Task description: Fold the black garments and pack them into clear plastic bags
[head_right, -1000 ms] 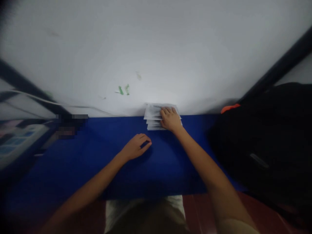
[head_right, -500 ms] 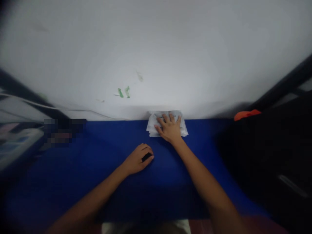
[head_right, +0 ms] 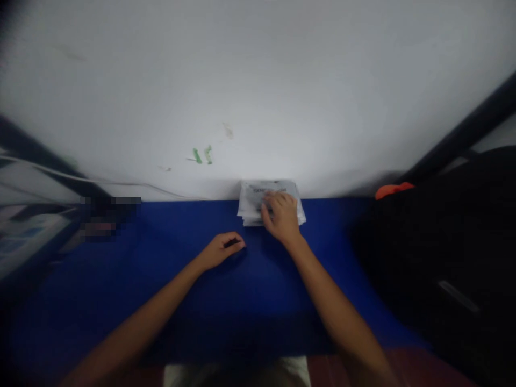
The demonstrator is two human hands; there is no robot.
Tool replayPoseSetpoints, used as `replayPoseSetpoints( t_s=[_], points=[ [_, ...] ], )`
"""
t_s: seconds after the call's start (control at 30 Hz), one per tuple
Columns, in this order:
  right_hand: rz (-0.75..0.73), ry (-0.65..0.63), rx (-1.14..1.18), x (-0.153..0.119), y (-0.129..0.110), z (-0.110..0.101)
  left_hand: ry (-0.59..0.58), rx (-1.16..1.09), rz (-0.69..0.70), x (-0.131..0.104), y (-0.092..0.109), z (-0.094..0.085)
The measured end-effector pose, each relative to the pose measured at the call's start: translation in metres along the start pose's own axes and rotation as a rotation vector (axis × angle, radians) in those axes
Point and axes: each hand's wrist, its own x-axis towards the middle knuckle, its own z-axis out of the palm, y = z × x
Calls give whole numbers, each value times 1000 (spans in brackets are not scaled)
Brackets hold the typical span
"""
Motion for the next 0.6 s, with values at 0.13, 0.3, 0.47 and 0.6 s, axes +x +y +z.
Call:
replayPoseSetpoints(
  t_s=[0.13,0.3,0.47,0.6],
  points=[
    [159,-195,346,-34,-25,5,-89,-28,-54,13,-1,-6],
    [393,-416,672,-57,-22,37,58,57,-42,8,-5,3],
    [405,-424,715,-54,-16,43,93,214,80,0,-8,8],
    [408,-454,717,-54,-18,39,84,240,146,-2,-6,8]
  ],
)
